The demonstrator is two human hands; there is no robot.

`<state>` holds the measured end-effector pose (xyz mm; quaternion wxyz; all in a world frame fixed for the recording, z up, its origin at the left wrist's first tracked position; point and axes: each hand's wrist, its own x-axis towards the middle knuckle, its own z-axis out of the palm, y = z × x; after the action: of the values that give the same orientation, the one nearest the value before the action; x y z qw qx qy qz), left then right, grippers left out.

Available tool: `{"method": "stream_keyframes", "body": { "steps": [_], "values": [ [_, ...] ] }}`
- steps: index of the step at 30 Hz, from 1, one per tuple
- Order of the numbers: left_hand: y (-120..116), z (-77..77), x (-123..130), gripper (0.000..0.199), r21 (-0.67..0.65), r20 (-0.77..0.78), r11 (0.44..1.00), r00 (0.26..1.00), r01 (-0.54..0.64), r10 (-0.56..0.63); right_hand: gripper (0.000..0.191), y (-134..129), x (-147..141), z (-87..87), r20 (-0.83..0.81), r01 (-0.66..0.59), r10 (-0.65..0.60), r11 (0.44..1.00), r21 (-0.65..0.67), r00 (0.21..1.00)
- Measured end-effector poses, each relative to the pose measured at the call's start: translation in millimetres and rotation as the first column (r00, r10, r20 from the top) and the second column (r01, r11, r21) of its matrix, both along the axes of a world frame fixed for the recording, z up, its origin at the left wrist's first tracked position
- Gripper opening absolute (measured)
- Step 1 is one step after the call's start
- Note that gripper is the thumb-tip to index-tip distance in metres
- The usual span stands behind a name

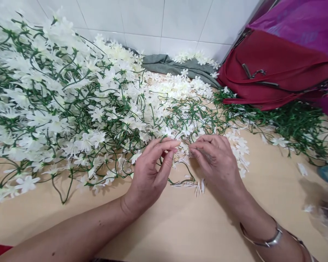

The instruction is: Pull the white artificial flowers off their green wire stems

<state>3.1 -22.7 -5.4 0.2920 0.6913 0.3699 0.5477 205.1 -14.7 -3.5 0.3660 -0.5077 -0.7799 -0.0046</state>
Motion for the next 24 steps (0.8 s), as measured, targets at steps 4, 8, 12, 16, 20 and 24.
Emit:
{"method": "stream_keyframes", "body": {
  "steps": [4,8,12,16,20,24],
  "values": [
    [0.6,-0.9,0.8,0.026,-0.012,0.005,1.0,1.0,0.002,-0.002,0.018,-2.8,1.6,-0.9,0.016,-0.045,0.045,0.999,-0.024,0.999],
    [-0.4,-0.9,-0.7,0.024,-0.089,0.053,0.996,0.998,-0.016,0.021,0.016,-3.4,1.9,-2.4,-0.001,-0.035,0.035,0.999,-0.024,0.999],
    [-0.1,-0.8,-1.9,0.021,-0.115,0.065,0.993,0.997,-0.025,0.033,0.013,-7.3,4.3,5.8,-0.148,0.074,-0.071,0.997,0.016,0.986],
    [1.2,-1.4,-0.9,0.024,-0.105,0.052,0.994,0.998,0.031,-0.025,0.014,-17.7,-0.8,16.8,-0.408,0.007,-0.059,0.992,-0.129,0.911],
    [1.5,-1.6,-0.4,0.023,-0.063,0.005,0.985,0.987,0.161,-0.161,0.015,-27.5,-11.9,18.5,-0.613,-0.183,-0.058,0.929,-0.323,0.788],
    [1.2,-0.4,-1.3,0.01,-0.095,0.013,0.985,0.989,0.146,-0.146,0.013,-31.3,-15.9,15.5,-0.645,-0.233,-0.05,0.909,-0.346,0.763]
  ]
}}
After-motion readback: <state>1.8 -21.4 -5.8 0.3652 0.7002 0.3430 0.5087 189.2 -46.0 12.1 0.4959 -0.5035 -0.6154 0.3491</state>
